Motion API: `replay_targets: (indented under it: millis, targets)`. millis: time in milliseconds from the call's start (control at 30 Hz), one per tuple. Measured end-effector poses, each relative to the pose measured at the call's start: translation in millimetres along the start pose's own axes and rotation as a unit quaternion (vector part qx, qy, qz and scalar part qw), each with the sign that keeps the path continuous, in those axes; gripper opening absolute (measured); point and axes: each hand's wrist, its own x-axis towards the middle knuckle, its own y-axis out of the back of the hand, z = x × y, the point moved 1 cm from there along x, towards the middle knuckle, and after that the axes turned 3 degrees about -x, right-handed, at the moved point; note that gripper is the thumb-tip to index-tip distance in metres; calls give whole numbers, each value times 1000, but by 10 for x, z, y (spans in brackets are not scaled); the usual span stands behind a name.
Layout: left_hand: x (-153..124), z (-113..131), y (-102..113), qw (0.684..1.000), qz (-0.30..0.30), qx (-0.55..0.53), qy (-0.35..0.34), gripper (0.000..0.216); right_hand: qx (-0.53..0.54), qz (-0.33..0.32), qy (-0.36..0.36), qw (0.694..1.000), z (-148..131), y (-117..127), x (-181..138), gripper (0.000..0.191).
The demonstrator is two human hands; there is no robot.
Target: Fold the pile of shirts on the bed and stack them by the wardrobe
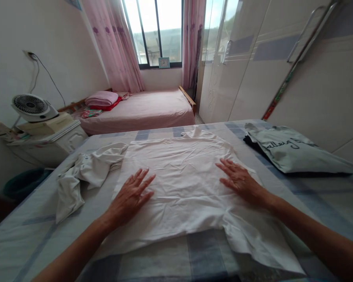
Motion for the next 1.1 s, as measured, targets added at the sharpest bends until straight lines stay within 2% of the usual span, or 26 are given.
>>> replay_targets:
  millis: [67, 100, 200, 267, 333, 400, 467, 533, 733, 867, 1000, 1100]
  targets:
    - [-270, 45, -29, 1000, -9, 1, -8, 53, 5, -8, 10, 1000, -23, -23, -266, 56]
    - [-399, 19, -34, 1000, -11, 6, 3, 54, 0, 0, -11, 1000, 13, -26, -388, 56]
    - [-742, -114, 50, 999, 19, 19, 41, 53, -8, 73, -116, 990, 188, 57, -723, 56]
    - [-949, -121, 172, 999, 37, 14, 24, 51, 34, 109, -136, 984, 212, 175, -961, 53]
    - [-1144, -32, 291, 999, 38, 3, -20, 54, 99, 98, -104, 985, 101, 284, -1220, 48]
    - [-1311, 85, 364, 998, 40, 0, -50, 55, 142, 56, -57, 987, -87, 337, -1473, 46]
    - [-1426, 158, 377, 997, 56, 2, -57, 45, 146, 23, -31, 988, -250, 321, -1670, 48]
    - [-1478, 166, 348, 996, 71, -2, -57, 33, 135, 22, -32, 990, -325, 264, -1781, 48]
    - [-1440, 89, 283, 994, 99, -37, -38, 21, 150, 42, -44, 987, -257, 168, -1773, 28]
    - [-1436, 79, 330, 984, 87, -148, 44, 25, 187, 50, -61, 979, -238, 207, -1726, 20]
    - [-1313, 33, 475, 954, 99, -230, 162, 33, 236, 56, -151, 958, -155, 430, -1538, 28]
    - [-991, -43, 668, 929, 133, -252, 236, 37, 249, 76, -214, 942, -34, 724, -1154, 32]
